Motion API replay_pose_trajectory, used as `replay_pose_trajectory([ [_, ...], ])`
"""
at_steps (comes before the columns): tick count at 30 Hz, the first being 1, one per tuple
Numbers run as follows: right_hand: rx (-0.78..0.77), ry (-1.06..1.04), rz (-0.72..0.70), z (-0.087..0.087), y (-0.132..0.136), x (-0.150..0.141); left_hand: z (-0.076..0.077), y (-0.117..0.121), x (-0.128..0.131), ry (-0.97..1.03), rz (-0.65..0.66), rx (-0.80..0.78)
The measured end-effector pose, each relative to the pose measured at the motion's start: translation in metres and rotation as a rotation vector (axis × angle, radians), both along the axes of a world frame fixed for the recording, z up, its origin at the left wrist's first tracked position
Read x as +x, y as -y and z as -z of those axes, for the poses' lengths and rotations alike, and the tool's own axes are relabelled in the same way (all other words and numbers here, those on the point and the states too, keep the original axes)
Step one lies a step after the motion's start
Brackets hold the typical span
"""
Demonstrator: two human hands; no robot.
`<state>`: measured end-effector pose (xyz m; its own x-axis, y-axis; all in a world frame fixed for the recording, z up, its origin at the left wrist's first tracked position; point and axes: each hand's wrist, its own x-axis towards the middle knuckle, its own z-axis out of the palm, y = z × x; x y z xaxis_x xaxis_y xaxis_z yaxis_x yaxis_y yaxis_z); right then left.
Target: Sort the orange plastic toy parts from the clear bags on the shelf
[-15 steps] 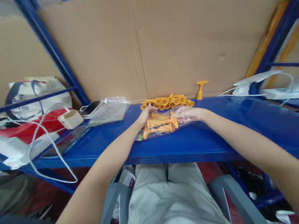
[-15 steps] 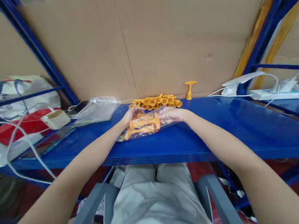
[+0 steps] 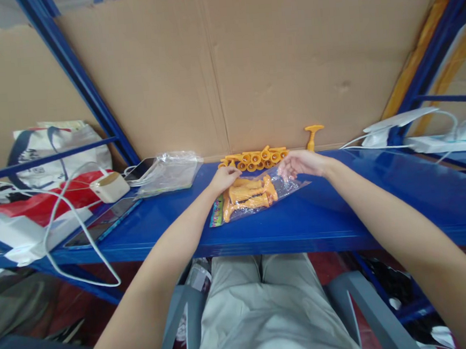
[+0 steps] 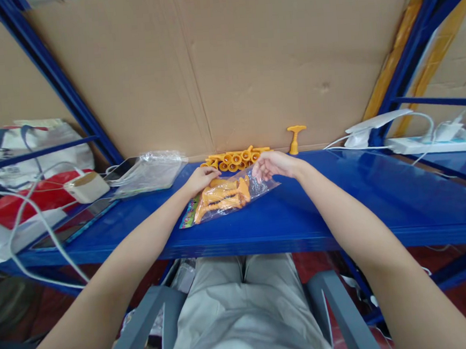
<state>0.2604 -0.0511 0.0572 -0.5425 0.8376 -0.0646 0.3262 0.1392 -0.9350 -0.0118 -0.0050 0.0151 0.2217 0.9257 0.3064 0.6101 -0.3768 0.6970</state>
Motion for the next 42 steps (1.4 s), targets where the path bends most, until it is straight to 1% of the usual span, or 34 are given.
replay_pose_trajectory([
  [1, -0.023, -0.014, -0.024, -0.003, 0.002, 0.002, 0.000, 0.001, 0.000, -0.019, -0.014, 0.008],
  [3, 0.000, -0.008, -0.061, -0.008, 0.006, 0.003, -0.002, 0.002, 0.000, -0.059, -0.034, 0.023],
  [6, 0.118, 0.074, -0.087, -0.010, 0.012, 0.002, -0.005, 0.006, 0.001, -0.121, -0.054, 0.058],
  [8, 0.186, 0.133, -0.058, -0.008, 0.011, 0.002, -0.009, 0.009, 0.001, -0.158, -0.087, 0.088],
  [10, 0.254, 0.181, 0.029, -0.005, 0.005, 0.005, -0.014, 0.014, 0.001, -0.185, -0.123, 0.078],
  [11, 0.301, 0.204, 0.089, -0.003, 0.001, 0.008, -0.016, 0.016, 0.001, -0.190, -0.130, 0.046],
  [13, 0.413, 0.265, 0.216, 0.001, -0.009, 0.012, -0.021, 0.023, 0.002, -0.189, -0.114, -0.048],
  [15, 0.523, 0.350, 0.328, 0.005, -0.016, 0.015, -0.024, 0.028, 0.004, -0.183, -0.085, -0.103],
  [18, 0.652, 0.510, 0.516, 0.006, -0.021, 0.017, -0.024, 0.033, 0.009, -0.154, -0.059, -0.112],
  [20, 0.686, 0.608, 0.663, 0.004, -0.020, 0.019, -0.020, 0.032, 0.013, -0.109, -0.030, -0.122],
  [21, 0.670, 0.653, 0.711, 0.002, -0.018, 0.020, -0.018, 0.031, 0.015, -0.084, -0.012, -0.128],
  [22, 0.624, 0.692, 0.729, 0.000, -0.016, 0.022, -0.016, 0.029, 0.018, -0.062, 0.008, -0.136],
  [23, 0.550, 0.717, 0.719, -0.002, -0.015, 0.023, -0.015, 0.027, 0.020, -0.048, 0.023, -0.150],
  [25, 0.351, 0.715, 0.639, -0.002, -0.013, 0.026, -0.014, 0.023, 0.024, -0.047, 0.036, -0.192],
  [27, 0.167, 0.652, 0.545, 0.001, -0.012, 0.027, -0.016, 0.020, 0.028, -0.089, 0.034, -0.243],
  [29, 0.060, 0.553, 0.488, 0.007, -0.012, 0.026, -0.021, 0.018, 0.033, -0.140, 0.016, -0.295],
  [31, 0.008, 0.420, 0.473, 0.014, -0.014, 0.024, -0.025, 0.015, 0.039, -0.153, -0.003, -0.343],
  [33, -0.042, 0.263, 0.467, 0.019, -0.016, 0.022, -0.025, 0.013, 0.044, -0.116, -0.011, -0.363],
  [36, -0.108, 0.060, 0.436, 0.022, -0.018, 0.020, -0.019, 0.010, 0.048, -0.032, 0.004, -0.307],
  [39, -0.123, -0.037, 0.427, 0.024, -0.019, 0.017, -0.009, 0.006, 0.046, 0.042, -0.008, -0.243],
  [42, -0.106, -0.096, 0.442, 0.025, -0.018, 0.011, -0.003, 0.001, 0.042, 0.082, -0.013, -0.232],
])
